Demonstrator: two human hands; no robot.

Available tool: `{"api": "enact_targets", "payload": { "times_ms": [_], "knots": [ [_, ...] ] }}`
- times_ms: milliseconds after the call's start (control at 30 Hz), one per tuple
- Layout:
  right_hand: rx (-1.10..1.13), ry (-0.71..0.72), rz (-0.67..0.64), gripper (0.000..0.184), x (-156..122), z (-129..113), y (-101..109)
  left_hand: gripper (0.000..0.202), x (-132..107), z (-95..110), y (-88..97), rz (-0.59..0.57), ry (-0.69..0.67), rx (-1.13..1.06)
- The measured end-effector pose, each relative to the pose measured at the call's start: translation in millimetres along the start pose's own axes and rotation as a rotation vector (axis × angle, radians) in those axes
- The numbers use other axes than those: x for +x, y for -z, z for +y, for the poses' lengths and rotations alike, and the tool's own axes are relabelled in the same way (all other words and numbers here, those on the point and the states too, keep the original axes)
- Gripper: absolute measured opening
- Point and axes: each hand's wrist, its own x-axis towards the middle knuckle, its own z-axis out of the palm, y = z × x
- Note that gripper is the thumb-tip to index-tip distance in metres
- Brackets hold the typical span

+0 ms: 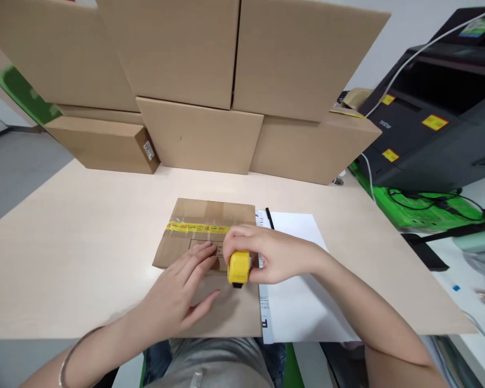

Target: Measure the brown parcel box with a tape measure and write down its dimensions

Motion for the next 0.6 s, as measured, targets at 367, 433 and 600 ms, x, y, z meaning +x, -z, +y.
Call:
{"api": "enact_targets", "payload": {
  "times_ms": [367,433,600],
  "knots": [
    [-0.012,-0.044,0.001,0.033,24,30,38,0.047,6,-6,0.4,-0.145,-0.104,0.158],
    [-0.019,-0.072,0.006,0.032,30,38,50,0.048,8,-5,-0.6,-0.169,-0.095,0.159],
    [-0.005,-0.161,0.094,0.028,50,63,84,0.046,6,-3,-3.9,-0.178,-0.088,0.152]
  ]
}}
